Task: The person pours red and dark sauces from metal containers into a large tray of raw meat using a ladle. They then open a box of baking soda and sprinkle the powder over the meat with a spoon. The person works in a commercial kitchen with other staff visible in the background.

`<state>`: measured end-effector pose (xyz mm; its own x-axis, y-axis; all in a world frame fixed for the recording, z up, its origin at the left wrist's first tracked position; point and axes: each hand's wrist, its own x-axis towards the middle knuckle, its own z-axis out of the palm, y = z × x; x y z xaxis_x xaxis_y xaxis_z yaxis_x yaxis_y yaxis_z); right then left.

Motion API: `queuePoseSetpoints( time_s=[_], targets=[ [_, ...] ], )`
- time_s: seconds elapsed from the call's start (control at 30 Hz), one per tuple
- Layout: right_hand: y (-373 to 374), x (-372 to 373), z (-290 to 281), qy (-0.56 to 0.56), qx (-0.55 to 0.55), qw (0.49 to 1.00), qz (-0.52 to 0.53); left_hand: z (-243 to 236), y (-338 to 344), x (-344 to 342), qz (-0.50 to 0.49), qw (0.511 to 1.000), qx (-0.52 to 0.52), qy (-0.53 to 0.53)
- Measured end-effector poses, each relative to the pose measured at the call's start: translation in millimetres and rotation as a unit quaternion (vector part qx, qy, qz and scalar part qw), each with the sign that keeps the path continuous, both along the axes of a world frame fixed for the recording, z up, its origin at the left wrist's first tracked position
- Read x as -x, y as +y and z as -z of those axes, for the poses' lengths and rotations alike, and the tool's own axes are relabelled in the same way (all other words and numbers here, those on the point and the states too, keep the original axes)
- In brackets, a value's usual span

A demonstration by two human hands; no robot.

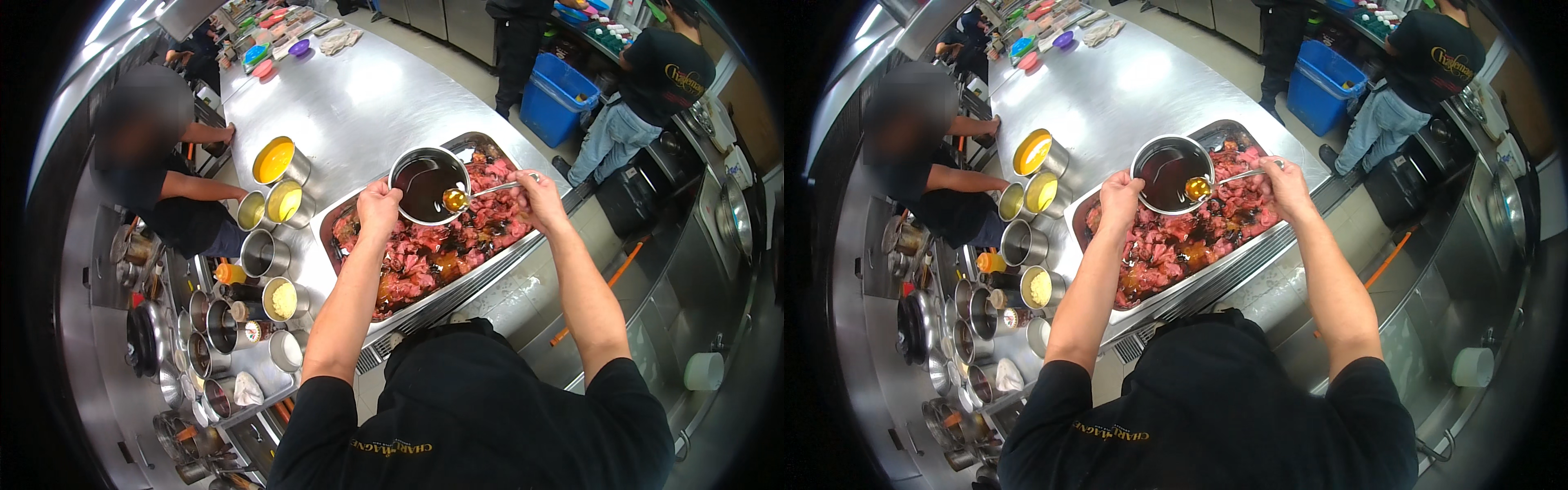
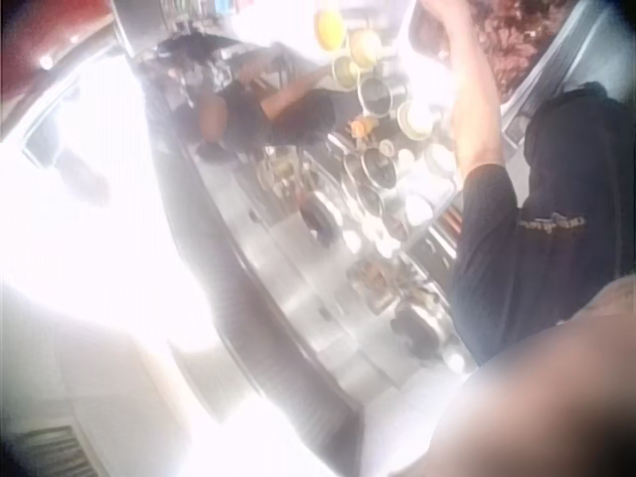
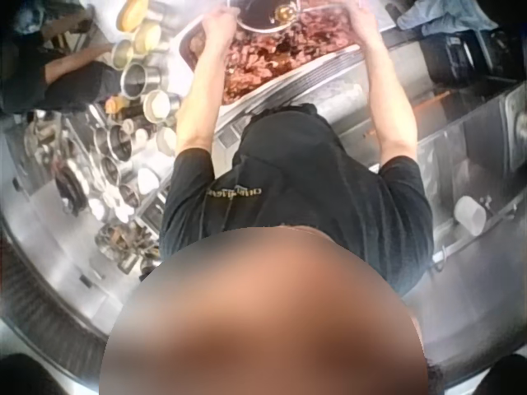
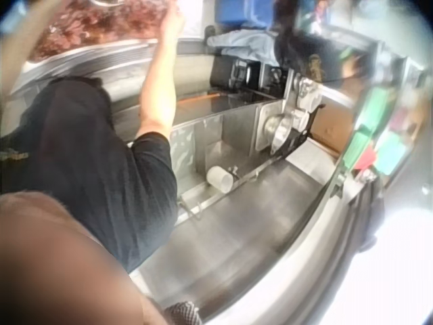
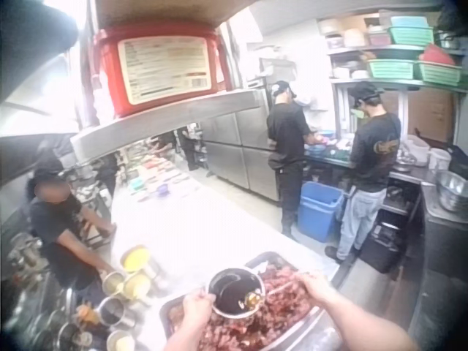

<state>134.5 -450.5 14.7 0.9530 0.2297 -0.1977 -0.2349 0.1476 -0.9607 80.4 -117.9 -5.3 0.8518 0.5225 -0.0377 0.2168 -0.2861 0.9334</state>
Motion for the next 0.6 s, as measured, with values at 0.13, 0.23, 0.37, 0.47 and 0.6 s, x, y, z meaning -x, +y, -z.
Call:
queuePoseSetpoints(
  time_s=[0.13,0.23,0.37,0.47,0.6],
  targets=[
    [-51.5,-1.4,-4.4,-0.072,0.035,0.997,-0.014,-1.1,-14.7,-12.0,0.018,1.0,0.007,0.004],
    [-65.6,-1.1,-13.2,-0.129,0.07,0.989,-0.018,-1.1,-24.6,-16.8,0.026,1.0,-0.004,-0.01],
    [-33.4,0.1,-16.0,-0.136,0.079,0.987,-0.009,-7.0,-34.0,-22.1,0.036,0.999,-0.023,-0.002],
    [-28.7,-7.0,0.6,-0.089,0.058,0.994,-0.005,-14.7,-43.4,-23.5,0.046,0.999,-0.02,-0.011],
    [-41.3,-10.5,2.0,-0.031,0.028,0.999,0.005,-1.9,-38.2,-27.7,0.042,0.998,-0.023,-0.03]
  ],
)
